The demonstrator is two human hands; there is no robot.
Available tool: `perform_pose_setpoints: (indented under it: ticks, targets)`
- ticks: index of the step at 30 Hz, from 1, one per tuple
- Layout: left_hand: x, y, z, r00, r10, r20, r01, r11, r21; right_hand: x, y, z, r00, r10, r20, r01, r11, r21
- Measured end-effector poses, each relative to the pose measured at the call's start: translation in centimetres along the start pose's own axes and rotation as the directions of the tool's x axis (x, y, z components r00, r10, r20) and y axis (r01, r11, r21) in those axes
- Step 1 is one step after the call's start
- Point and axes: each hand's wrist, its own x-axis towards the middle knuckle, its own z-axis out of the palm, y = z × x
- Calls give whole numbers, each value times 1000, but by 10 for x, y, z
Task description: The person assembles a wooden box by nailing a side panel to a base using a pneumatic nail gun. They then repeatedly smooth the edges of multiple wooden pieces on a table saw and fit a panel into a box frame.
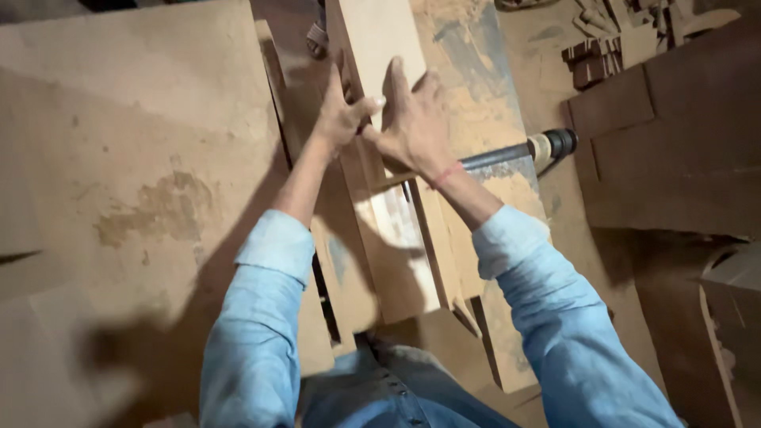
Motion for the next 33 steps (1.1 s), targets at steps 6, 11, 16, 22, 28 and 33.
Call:
perform_pose_setpoints:
  ticks: [6,11,16,22,28,33]
  targets:
    - [68,23,-32,994,-101,-45,103,993,49,85,-1,14,990,131,55,-134,989,64]
    - [46,49,-5,993,-67,-97,72,996,53,65,-12,4,988,24,-151,-13,997,78]
    - [-127,59,45,980,177,-88,-187,973,-134,-120,-35,3,937,16,-349,45,985,166]
    - [-302,27,120,987,161,7,-161,985,63,-338,-44,20,902,118,-414,-45,982,182]
    - [-364,-9,151,943,-324,80,329,942,-62,-431,-44,-29,913,310,-264,-167,875,454]
    - [-376,-20,152,948,-279,149,272,960,66,-425,-51,-122,814,139,-565,214,832,512]
